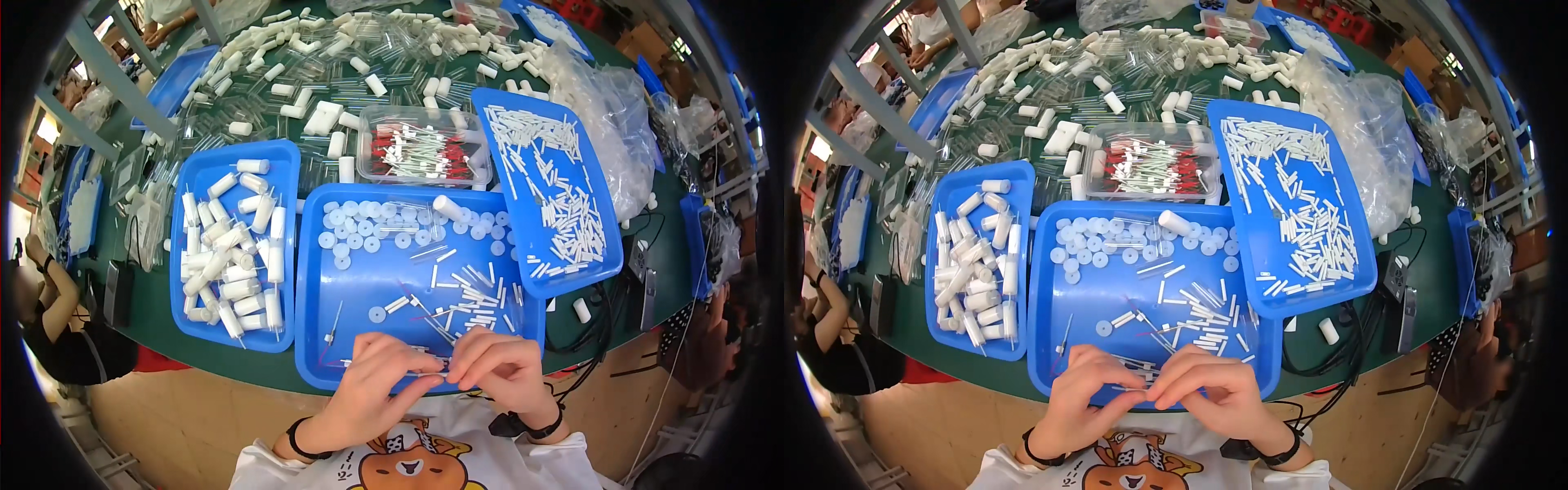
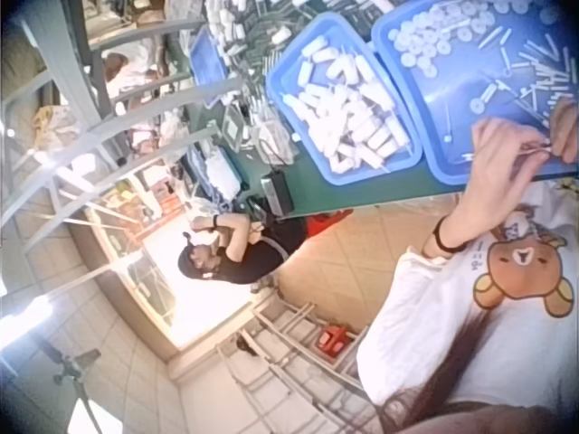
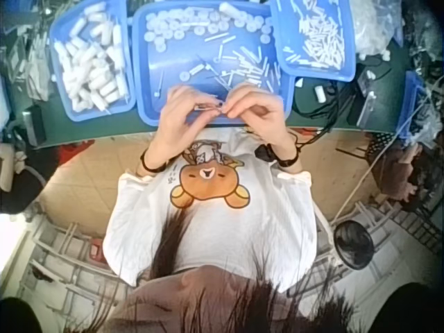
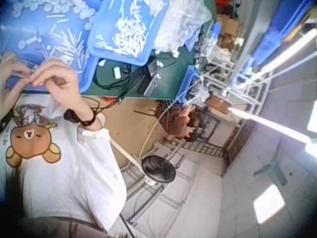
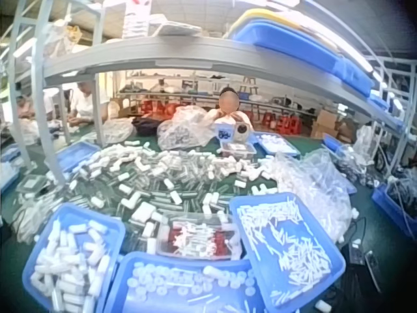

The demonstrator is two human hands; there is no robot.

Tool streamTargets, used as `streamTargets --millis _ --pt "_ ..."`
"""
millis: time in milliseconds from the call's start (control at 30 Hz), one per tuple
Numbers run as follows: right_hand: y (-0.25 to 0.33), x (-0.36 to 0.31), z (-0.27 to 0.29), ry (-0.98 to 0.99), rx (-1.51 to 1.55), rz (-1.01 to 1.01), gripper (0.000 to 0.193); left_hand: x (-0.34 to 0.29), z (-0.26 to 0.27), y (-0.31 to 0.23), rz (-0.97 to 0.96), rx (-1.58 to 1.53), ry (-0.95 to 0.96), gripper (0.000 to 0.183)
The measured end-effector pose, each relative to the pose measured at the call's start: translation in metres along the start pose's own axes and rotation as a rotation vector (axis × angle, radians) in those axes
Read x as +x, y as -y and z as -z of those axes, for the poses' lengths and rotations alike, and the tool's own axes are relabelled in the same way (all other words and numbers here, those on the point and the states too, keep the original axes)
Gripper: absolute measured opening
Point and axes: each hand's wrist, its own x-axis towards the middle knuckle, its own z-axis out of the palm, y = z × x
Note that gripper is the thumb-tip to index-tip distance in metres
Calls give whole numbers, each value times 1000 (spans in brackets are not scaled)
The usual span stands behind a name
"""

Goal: Manually assemble small white and clear plastic components, inserting tubes and caps.

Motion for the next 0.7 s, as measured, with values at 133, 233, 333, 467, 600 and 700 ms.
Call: streamTargets --millis 133,233,333,467,600,700 --pt "-5 1 -4 25 37 -12 27 -4 2 6 -13 -23 13 19" --pt "-8 1 -8 19 105 -39 28 -6 4 7 4 -50 18 19" --pt "-10 3 -10 22 141 -73 28 -10 6 7 35 -74 19 18" --pt "-10 5 -14 3 129 -120 29 -12 10 9 27 -21 21 17" --pt "-13 6 -15 -100 39 -195 27 -11 16 17 15 220 -15 14" --pt "-13 8 -14 -182 -40 -265 25 -9 19 24 35 414 -47 12"
